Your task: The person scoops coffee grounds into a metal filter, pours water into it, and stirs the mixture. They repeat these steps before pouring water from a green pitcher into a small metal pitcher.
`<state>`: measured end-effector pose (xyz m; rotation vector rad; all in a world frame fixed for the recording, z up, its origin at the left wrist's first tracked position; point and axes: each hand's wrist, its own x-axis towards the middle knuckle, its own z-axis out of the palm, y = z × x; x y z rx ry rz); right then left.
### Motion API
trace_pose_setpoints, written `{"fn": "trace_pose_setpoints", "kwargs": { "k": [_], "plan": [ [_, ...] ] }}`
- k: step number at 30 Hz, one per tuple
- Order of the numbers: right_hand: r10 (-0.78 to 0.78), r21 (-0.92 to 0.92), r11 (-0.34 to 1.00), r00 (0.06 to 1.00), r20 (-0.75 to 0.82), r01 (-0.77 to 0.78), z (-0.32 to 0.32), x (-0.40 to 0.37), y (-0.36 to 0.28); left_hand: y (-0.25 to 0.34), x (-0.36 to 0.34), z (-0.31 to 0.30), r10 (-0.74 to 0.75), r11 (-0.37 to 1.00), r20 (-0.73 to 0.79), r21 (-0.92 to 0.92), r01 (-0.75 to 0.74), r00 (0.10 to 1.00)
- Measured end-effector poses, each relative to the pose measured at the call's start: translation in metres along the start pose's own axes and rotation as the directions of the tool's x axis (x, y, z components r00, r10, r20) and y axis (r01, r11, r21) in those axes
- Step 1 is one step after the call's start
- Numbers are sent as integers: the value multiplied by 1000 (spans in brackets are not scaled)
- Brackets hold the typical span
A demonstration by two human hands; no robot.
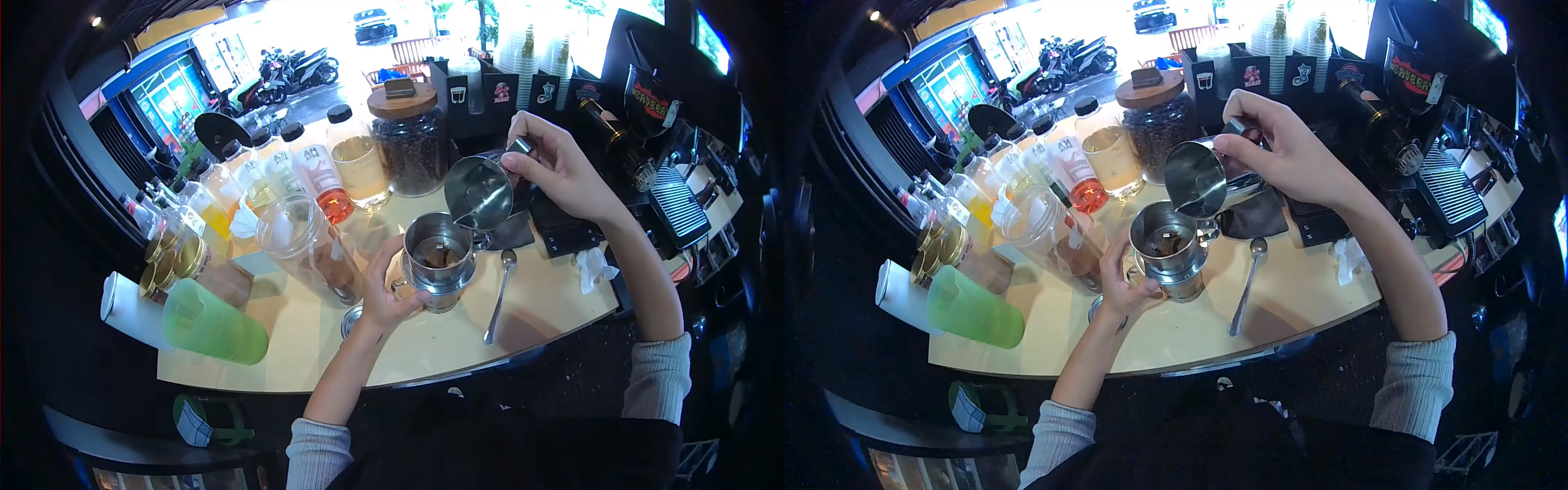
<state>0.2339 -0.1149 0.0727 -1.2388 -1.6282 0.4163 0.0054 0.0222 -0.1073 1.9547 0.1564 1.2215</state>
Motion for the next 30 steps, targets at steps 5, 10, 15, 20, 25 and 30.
{"fn": "trace_pose_setpoints", "kwargs": {
  "k": [5,10,15,20,25,30],
  "plan": [
    [-19,-84,996,999,29,21,8,7,-6,-2,0,2,4,1000,-30,-3,-4,1000],
    [-46,-105,993,998,48,51,13,11,-8,-4,0,4,-15,998,-50,-69,12,999],
    [-59,-126,990,997,51,66,14,13,-11,-5,1,2,-26,998,-28,-61,25,999],
    [-79,-133,988,996,45,84,11,12,-11,-3,2,4,-13,997,-37,-71,10,999],
    [-112,-169,978,993,48,119,12,9,-13,-6,0,3,-2,997,-43,-71,-1,999],
    [-108,-152,982,992,59,116,14,9,-16,-9,0,2,6,999,-25,-48,-8,1000]
  ]
}}
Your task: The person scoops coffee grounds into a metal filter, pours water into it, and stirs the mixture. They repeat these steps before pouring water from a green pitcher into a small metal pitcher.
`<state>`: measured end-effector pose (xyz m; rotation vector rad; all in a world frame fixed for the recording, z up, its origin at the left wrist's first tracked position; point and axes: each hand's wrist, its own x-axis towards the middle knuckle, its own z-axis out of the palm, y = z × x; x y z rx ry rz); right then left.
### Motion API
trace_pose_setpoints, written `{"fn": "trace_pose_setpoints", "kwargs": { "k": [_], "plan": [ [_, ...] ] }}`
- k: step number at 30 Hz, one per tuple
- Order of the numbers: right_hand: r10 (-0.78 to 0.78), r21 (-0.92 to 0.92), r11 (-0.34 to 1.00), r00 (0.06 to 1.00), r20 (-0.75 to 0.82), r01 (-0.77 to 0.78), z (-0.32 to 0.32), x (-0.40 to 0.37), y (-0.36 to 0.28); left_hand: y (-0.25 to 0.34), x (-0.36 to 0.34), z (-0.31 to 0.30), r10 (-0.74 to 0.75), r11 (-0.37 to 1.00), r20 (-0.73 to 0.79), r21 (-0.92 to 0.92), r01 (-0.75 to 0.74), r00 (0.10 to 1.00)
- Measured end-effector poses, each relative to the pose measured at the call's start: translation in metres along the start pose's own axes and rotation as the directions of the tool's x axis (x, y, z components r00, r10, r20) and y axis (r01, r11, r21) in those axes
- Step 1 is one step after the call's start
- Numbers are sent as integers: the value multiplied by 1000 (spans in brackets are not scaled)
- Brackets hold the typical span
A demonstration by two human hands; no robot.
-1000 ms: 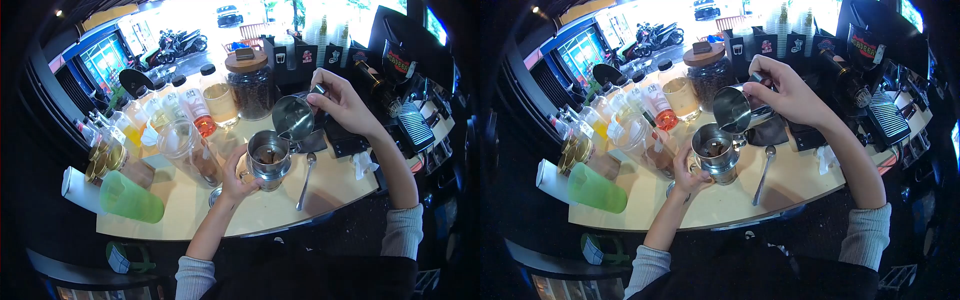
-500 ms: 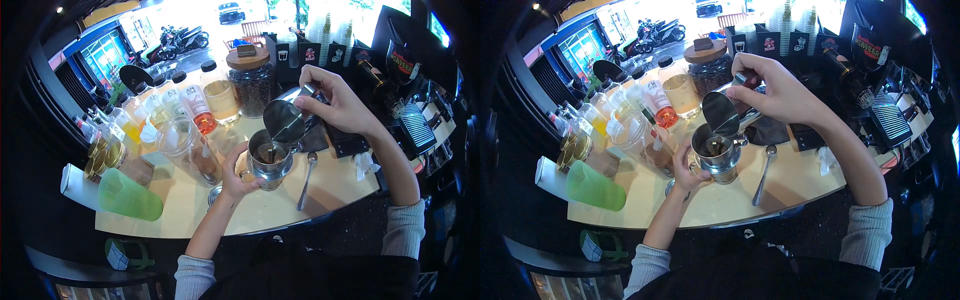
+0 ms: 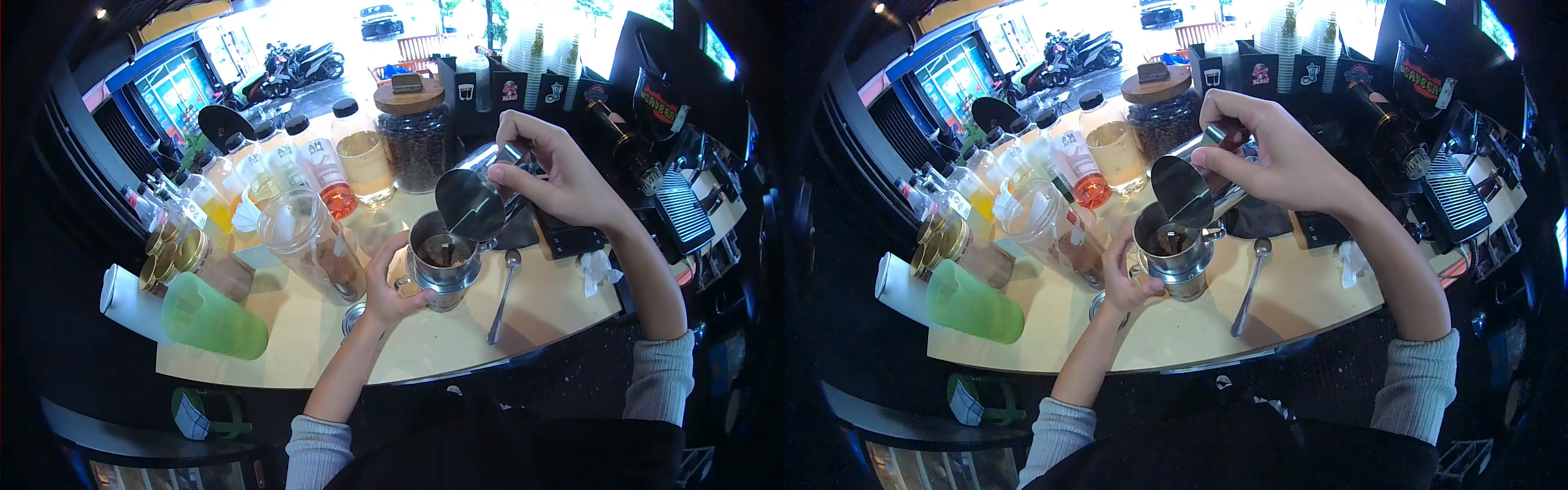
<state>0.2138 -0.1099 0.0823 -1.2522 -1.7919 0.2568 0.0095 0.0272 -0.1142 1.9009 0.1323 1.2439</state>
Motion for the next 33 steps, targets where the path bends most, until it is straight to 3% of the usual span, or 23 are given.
{"fn": "trace_pose_setpoints", "kwargs": {
  "k": [19,21,24,33],
  "plan": [
    [-24,-67,997,999,-29,22,-2,1,-4,5,1,1,-21,1000,-8,3,21,1000],
    [70,-58,996,997,37,-68,-3,3,-9,4,1,0,-12,1000,-1,7,12,1000],
    [-53,-64,997,998,-40,50,2,6,-1,3,0,-1,-16,1000,6,26,16,1000],
    [-10,-29,1000,999,-50,9,6,12,2,3,1,-1,9,999,6,38,-10,1000]
  ]
}}
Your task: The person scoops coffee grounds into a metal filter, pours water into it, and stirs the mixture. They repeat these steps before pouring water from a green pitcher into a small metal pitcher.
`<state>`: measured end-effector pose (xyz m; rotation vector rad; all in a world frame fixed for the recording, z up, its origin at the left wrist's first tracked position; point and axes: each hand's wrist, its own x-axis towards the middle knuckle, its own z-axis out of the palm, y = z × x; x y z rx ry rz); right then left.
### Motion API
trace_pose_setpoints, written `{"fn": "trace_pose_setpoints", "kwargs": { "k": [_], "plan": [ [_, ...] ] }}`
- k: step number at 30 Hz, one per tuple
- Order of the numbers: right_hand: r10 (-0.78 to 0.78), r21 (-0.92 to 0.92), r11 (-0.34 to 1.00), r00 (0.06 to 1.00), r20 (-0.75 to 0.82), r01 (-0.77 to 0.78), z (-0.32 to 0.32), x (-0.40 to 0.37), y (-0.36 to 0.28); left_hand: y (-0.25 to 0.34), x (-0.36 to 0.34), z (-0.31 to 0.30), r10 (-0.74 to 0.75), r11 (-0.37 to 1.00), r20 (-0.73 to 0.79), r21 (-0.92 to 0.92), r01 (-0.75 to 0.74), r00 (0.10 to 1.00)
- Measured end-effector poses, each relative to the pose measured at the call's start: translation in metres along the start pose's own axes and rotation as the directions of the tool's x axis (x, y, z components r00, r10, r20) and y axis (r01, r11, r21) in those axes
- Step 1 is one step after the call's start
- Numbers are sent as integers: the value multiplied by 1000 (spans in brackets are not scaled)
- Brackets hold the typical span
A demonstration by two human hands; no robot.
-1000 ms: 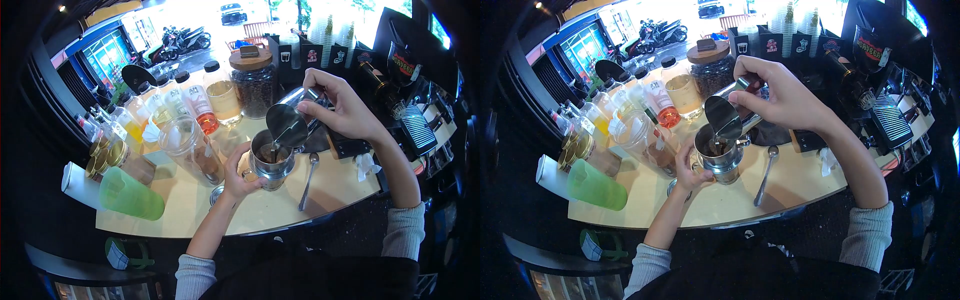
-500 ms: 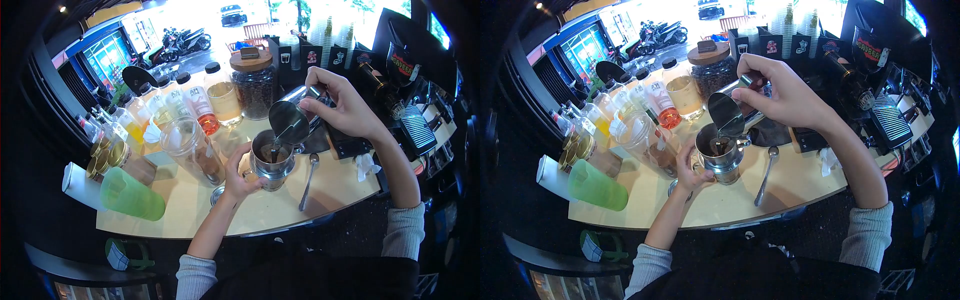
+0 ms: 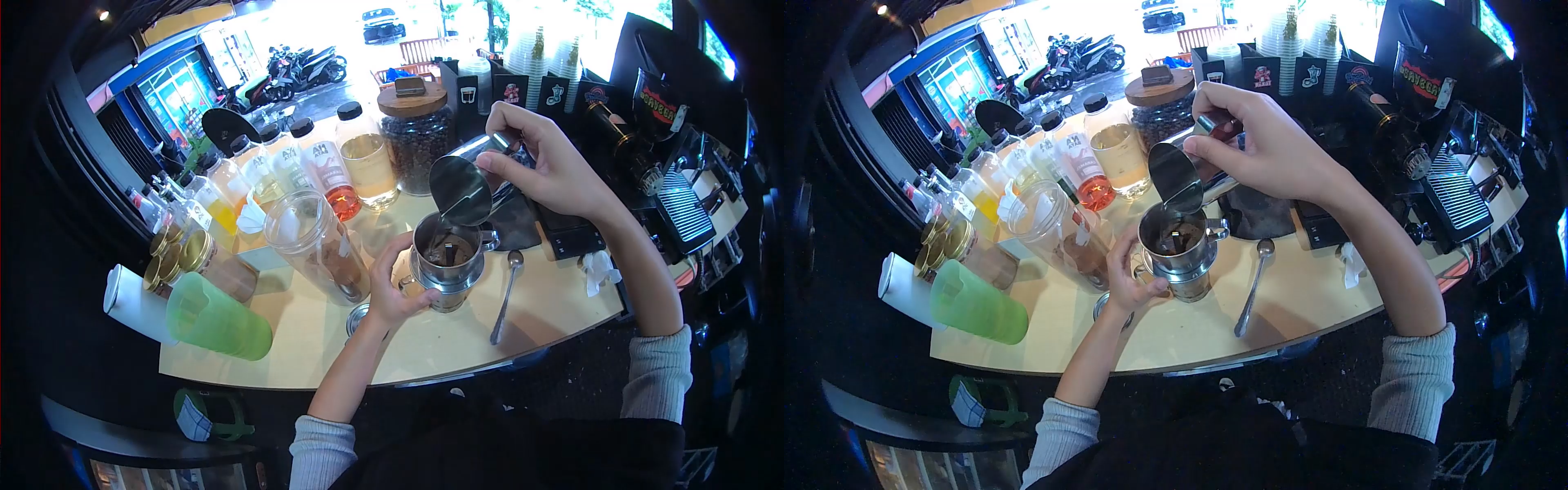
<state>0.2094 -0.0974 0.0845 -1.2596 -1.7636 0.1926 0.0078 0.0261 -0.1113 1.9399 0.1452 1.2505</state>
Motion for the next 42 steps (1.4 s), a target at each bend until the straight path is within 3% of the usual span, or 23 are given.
{"fn": "trace_pose_setpoints", "kwargs": {
  "k": [7,13,15,18,34,42],
  "plan": [
    [-65,-117,991,998,-15,63,-9,-2,7,1,0,0,-14,1000,0,-2,14,1000],
    [-36,-77,997,998,-58,32,-14,-10,5,1,0,1,-37,999,-15,-17,37,999],
    [57,-17,998,997,-47,-58,-14,-14,-2,3,1,1,-39,999,-4,-20,39,999],
    [1,-45,999,999,-38,-3,-14,-16,-1,1,1,1,-22,999,-4,-33,22,1000],
    [51,46,998,998,32,-53,11,-4,-17,6,2,1,-19,1000,-12,-9,19,1000],
    [-23,-121,992,1000,-3,23,10,0,-5,4,2,0,-12,1000,6,-6,12,1000]
  ]
}}
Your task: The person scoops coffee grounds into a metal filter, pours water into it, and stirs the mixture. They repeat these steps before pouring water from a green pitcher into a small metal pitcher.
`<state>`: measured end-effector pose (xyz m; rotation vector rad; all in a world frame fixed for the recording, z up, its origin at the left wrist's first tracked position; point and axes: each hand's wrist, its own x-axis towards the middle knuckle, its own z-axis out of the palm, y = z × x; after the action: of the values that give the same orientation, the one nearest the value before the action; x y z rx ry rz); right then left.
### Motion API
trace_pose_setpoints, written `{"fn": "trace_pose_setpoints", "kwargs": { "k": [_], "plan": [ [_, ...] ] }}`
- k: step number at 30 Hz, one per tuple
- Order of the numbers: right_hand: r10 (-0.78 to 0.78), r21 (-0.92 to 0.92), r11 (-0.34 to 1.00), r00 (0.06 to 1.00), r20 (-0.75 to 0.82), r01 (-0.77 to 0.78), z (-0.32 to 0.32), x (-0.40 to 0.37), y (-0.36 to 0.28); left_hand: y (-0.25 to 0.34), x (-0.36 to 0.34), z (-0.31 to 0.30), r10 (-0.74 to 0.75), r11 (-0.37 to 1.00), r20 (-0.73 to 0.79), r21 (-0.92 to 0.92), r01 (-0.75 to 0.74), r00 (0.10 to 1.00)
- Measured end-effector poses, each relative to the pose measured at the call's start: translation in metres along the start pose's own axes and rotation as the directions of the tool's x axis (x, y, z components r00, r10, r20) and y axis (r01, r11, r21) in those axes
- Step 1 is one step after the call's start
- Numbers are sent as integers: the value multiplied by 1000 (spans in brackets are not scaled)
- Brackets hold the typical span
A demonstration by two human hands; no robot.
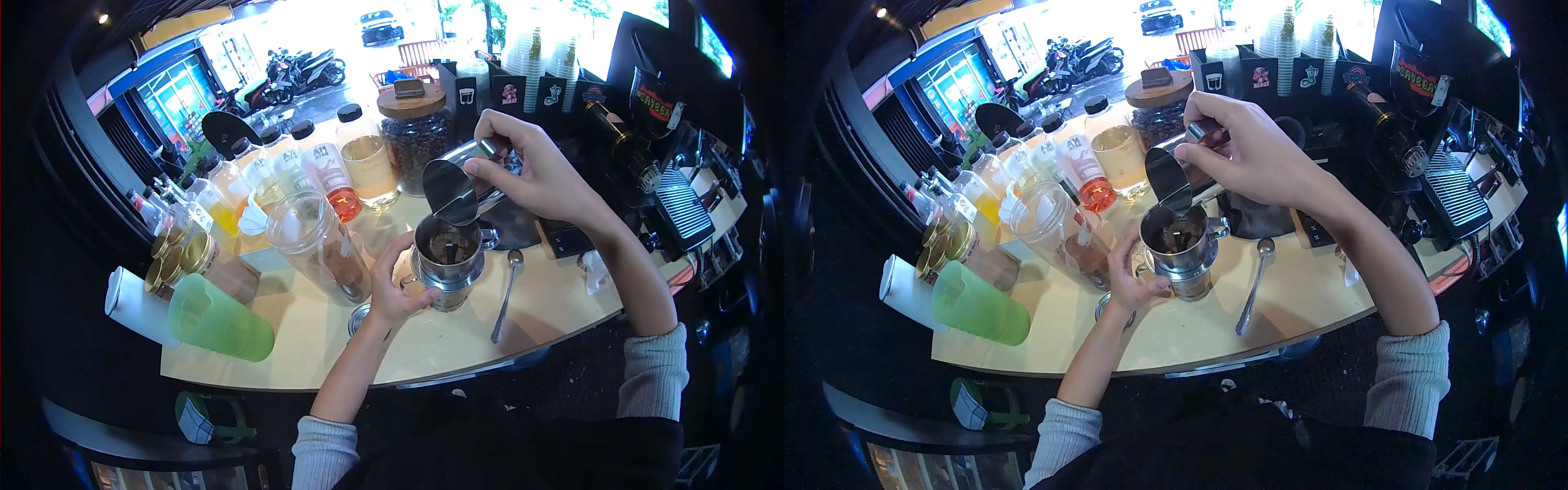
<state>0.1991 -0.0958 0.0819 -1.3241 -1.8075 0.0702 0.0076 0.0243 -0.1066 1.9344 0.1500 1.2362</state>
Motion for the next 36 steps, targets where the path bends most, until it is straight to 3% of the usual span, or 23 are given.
{"fn": "trace_pose_setpoints", "kwargs": {
  "k": [13,19,24,28,31,33,36],
  "plan": [
    [24,-65,998,1000,-18,-25,-13,-13,-1,-3,-1,3,-16,999,-24,-40,15,1000],
    [96,110,989,995,-1,-96,-8,-17,-12,-5,-2,2,-24,999,-31,-30,23,999],
    [35,37,999,999,37,-36,-7,-16,-16,-7,-2,2,-12,999,-32,-39,10,999],
    [91,78,992,995,48,-95,-8,-17,-27,-4,-3,2,-43,996,-21,-74,41,999],
    [101,25,994,994,47,-102,-10,-21,-26,-4,-3,2,-29,998,-22,-54,27,999],
    [26,-10,1000,1000,8,-26,-10,-24,-25,-1,-2,3,-16,999,-43,-48,14,999],
    [66,-26,997,998,8,-66,-14,-29,-25,-5,-2,3,-7,999,-32,-50,5,999]
  ]
}}
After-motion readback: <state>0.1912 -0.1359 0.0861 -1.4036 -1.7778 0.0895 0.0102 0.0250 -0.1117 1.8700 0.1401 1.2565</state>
